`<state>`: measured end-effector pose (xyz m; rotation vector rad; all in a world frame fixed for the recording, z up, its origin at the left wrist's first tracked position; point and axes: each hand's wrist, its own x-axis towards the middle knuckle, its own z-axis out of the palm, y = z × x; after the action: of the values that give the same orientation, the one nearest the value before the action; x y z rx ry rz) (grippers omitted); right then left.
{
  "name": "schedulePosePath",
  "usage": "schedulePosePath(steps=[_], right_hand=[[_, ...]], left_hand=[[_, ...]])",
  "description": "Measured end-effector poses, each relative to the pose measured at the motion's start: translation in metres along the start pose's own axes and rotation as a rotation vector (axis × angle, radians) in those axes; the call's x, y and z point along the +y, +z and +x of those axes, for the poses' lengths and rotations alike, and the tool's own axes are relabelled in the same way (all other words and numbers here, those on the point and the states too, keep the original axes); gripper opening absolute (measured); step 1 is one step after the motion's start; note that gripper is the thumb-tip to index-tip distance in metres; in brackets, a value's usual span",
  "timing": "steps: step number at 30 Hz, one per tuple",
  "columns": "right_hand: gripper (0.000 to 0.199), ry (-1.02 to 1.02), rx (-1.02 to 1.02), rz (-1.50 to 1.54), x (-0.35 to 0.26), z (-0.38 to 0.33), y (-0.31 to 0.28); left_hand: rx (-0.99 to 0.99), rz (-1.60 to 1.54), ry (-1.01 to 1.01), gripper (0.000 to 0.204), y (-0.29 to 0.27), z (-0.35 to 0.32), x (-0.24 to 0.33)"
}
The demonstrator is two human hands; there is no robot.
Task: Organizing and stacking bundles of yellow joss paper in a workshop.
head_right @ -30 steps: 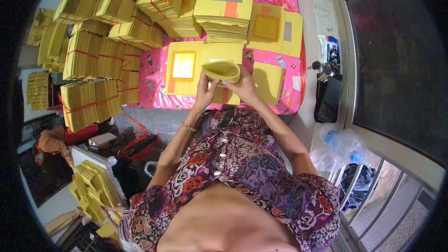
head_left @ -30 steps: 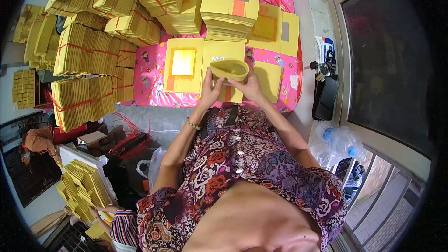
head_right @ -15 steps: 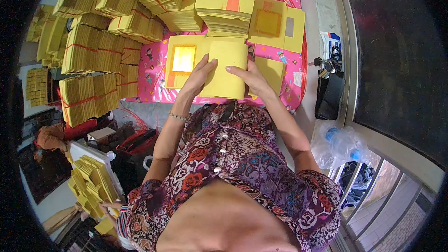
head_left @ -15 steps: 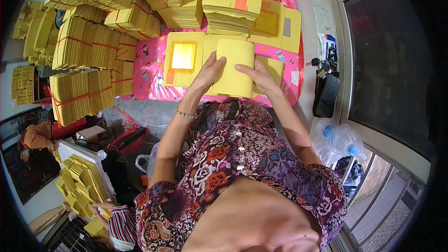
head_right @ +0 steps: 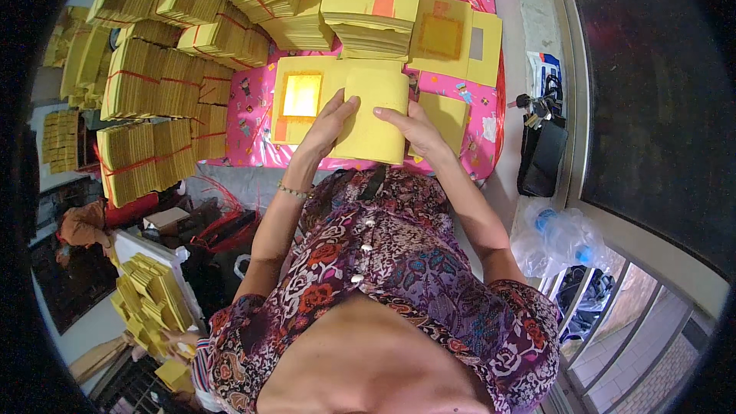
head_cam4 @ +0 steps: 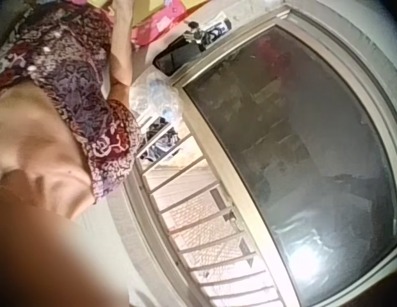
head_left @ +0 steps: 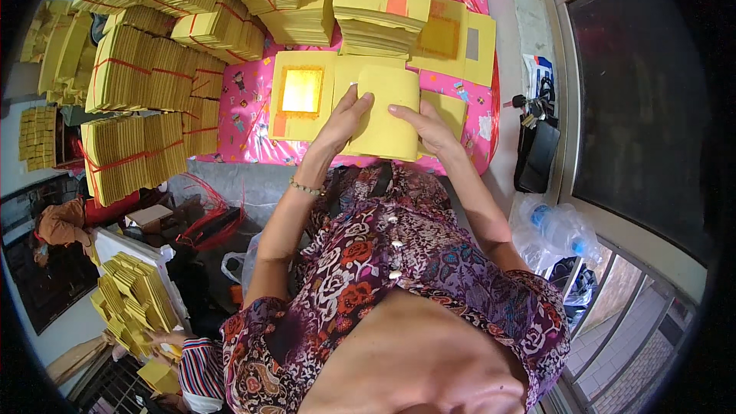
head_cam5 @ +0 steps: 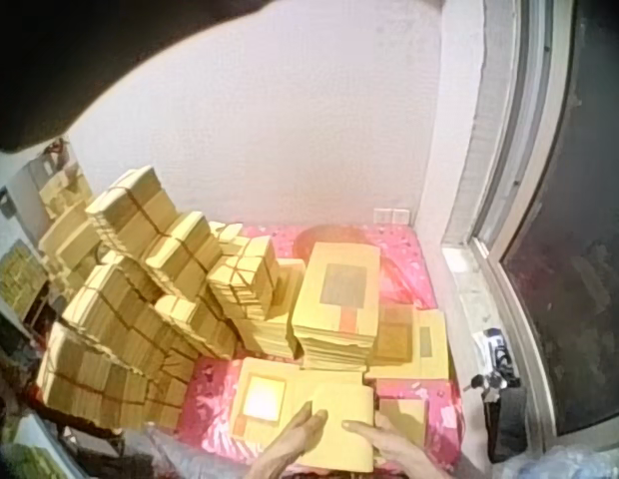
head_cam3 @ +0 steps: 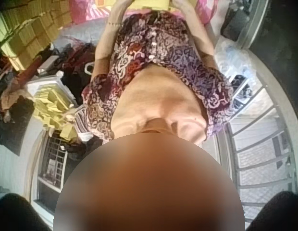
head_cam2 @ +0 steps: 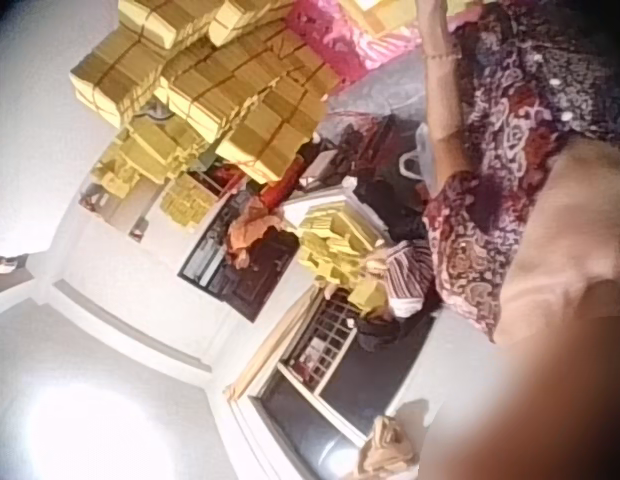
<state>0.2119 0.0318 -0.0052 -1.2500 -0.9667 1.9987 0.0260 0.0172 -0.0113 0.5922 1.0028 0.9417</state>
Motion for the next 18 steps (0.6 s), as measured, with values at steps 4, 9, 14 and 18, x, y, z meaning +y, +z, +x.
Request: schedulePosePath(steps=[4, 9, 14, 18], right_hand=[[0.047, -0.022, 0.012, 0.004, 0.003, 0.0, 0.0], [0.046, -0.163, 0.053, -0.081, 0.006, -0.002, 0.004], [0.06, -0.303, 0.088, -0.258, -0.002, -0.01, 0.007], [0.06, -0.439, 0.092, -0.302, -0.007, -0.021, 0.012]], left_hand=[[-0.024, 0.012, 0.007, 0.057, 0.004, -0.004, 0.005], [0.053, 0.026, 0.033, 0.052, 0.007, -0.005, -0.002], [0.058, 0.004, 0.114, 0.047, 0.021, -0.019, 0.007], [0.035, 0.105, 0.315, 0.045, 0.027, -0.023, 0.001]])
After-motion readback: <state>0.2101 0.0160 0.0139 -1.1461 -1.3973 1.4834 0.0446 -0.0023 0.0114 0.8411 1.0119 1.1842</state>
